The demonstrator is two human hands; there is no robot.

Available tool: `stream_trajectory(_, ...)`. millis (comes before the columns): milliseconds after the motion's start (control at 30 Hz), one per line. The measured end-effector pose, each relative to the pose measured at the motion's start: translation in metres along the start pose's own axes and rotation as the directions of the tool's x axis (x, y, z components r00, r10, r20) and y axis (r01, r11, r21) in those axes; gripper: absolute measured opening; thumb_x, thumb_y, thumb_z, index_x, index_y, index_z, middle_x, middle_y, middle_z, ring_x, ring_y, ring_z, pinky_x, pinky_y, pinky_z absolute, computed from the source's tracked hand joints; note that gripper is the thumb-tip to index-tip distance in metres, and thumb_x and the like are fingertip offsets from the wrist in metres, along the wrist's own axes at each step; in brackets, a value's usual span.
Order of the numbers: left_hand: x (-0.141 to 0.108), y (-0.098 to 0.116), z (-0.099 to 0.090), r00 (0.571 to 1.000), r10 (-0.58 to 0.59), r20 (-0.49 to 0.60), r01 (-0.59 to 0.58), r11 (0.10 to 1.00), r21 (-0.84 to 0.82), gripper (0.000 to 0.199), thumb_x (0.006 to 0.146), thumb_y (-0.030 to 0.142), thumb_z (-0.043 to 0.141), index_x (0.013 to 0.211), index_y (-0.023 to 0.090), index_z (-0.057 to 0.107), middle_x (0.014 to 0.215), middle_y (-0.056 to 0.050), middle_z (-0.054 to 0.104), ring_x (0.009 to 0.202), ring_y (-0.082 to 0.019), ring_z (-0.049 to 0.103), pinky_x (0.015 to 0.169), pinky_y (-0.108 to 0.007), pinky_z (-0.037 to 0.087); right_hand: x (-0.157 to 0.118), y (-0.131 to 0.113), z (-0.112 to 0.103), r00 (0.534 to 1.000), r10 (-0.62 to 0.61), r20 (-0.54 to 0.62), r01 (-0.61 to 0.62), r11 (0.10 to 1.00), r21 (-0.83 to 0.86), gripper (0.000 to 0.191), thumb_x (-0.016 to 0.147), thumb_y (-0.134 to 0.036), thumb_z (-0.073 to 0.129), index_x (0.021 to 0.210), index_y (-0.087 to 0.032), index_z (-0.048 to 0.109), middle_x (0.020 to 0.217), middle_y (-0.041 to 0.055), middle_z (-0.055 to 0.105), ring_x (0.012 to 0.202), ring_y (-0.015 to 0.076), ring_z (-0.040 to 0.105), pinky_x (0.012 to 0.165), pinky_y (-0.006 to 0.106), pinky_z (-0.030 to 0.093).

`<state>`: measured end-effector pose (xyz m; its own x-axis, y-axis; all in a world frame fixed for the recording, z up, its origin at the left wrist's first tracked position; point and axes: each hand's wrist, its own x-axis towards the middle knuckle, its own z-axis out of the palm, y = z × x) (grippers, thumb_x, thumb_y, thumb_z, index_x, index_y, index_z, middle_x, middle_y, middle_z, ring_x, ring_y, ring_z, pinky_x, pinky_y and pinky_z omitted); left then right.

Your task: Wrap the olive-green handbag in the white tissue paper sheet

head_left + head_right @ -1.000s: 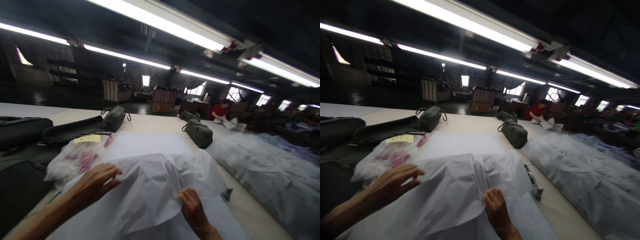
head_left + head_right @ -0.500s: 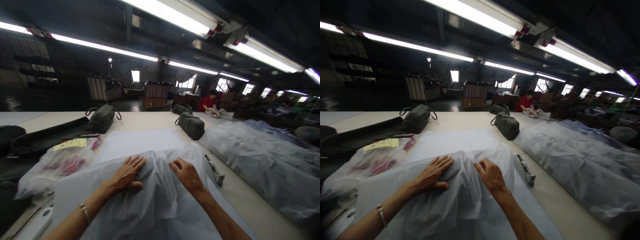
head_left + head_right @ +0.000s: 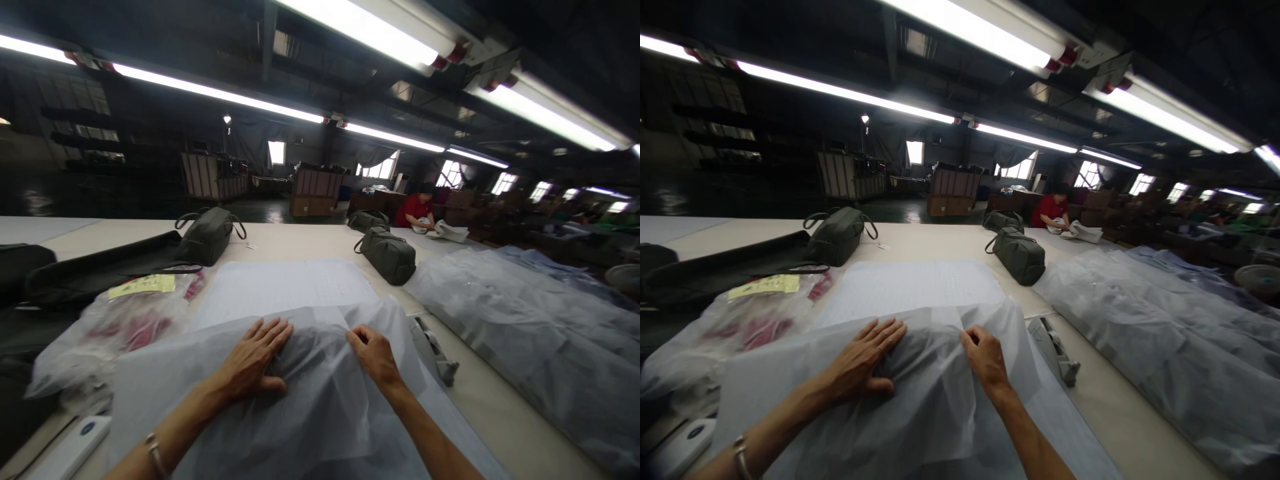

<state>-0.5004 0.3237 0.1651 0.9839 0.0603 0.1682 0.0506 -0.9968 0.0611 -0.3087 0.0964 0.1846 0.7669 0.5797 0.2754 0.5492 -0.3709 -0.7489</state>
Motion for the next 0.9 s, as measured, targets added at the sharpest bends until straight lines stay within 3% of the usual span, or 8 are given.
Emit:
stream_trajectory(100,-0.002,-0.003,0.004,0.999,0.020,-0.025,-0.020,1.000,0.016,0.101,0.075,0.072,0.063,0.153,0.025,0.019,0.157,-0.011,0.028,0.145,-0.032,0.024,0.119,-0.054,0.017,0.002,0.012,-0.008,1.000,-0.006,-0.019,0.005,0.999,-0.042,0.030,0.084,-0.045,0.053,0.068,-0.021,0.063,0.066,0.0000,0.065,0.066,0.0181,0.059,0.067,0.029,0.043)
stream_trajectory(167,-0.002,-0.008,0.009,0.998,0.047,-0.051,-0.046,0.999,0.024,0.100,0.076,0.074,0.060,0.153,0.027,0.018,0.157,-0.010,0.028,0.144,-0.034,0.026,0.118,-0.056,0.018,0.012,0.026,-0.023,0.983,-0.058,-0.173,0.042,0.995,-0.095,0.034,0.086,-0.049,0.050,0.074,-0.021,0.065,0.074,0.0037,0.068,0.070,0.0199,0.060,0.071,0.032,0.045)
stream_trajectory(233,-0.002,-0.013,0.016,0.993,0.078,-0.088,-0.075,0.997,0.035,0.099,0.076,0.076,0.058,0.153,0.030,0.016,0.157,-0.010,0.030,0.143,-0.035,0.028,0.117,-0.057,0.020,0.029,0.044,-0.044,0.915,-0.106,-0.390,0.050,0.987,-0.151,0.041,0.084,-0.056,0.050,0.091,-0.019,0.066,0.094,0.0107,0.070,0.087,0.0254,0.062,0.084,0.037,0.046)
stream_trajectory(300,-0.001,-0.018,0.023,0.986,0.100,-0.137,-0.094,0.994,0.055,0.098,0.076,0.075,0.058,0.153,0.032,0.015,0.156,-0.009,0.032,0.142,-0.035,0.032,0.116,-0.057,0.022,0.050,0.063,-0.066,0.873,-0.017,-0.487,-0.034,0.995,-0.095,0.060,0.076,-0.062,0.058,0.115,-0.015,0.061,0.122,0.0180,0.062,0.115,0.0321,0.054,0.099,0.043,0.040)
stream_trajectory(400,0.000,-0.024,0.029,0.970,0.131,-0.205,-0.114,0.989,0.093,0.099,0.076,0.075,0.058,0.153,0.033,0.013,0.154,-0.007,0.036,0.139,-0.034,0.037,0.115,-0.055,0.025,0.073,0.090,-0.088,0.911,0.253,-0.326,-0.221,0.966,0.133,0.082,0.066,-0.067,0.065,0.127,-0.013,0.055,0.131,0.0206,0.057,0.123,0.0339,0.052,0.099,0.044,0.041)
stream_trajectory(533,0.000,-0.027,0.031,0.962,0.158,-0.222,-0.133,0.983,0.127,0.099,0.077,0.078,0.054,0.154,0.033,0.012,0.154,-0.007,0.037,0.138,-0.033,0.040,0.115,-0.051,0.026,0.070,0.116,-0.087,0.943,0.324,-0.073,-0.289,0.909,0.300,0.061,0.070,-0.067,0.060,0.094,-0.012,0.068,0.083,0.0092,0.072,0.075,0.0235,0.067,0.071,0.035,0.050)
stream_trajectory(667,-0.001,-0.026,0.030,0.964,0.155,-0.215,-0.132,0.984,0.119,0.097,0.078,0.078,0.053,0.154,0.032,0.012,0.154,-0.008,0.036,0.139,-0.033,0.037,0.116,-0.052,0.022,0.055,0.139,-0.081,0.933,0.344,-0.104,-0.277,0.873,0.401,0.054,0.065,-0.067,0.061,0.084,-0.017,0.065,0.074,0.0030,0.069,0.068,0.0201,0.063,0.066,0.031,0.051)
stream_trajectory(900,-0.001,-0.023,0.025,0.968,0.149,-0.202,-0.132,0.987,0.096,0.097,0.077,0.077,0.055,0.153,0.031,0.016,0.153,-0.009,0.038,0.137,-0.034,0.040,0.117,-0.051,0.023,0.041,0.173,-0.081,0.887,0.431,-0.165,-0.342,0.854,0.391,0.073,0.056,-0.066,0.068,0.106,-0.013,0.063,0.085,0.0119,0.072,0.075,0.0320,0.068,0.067,0.042,0.054)
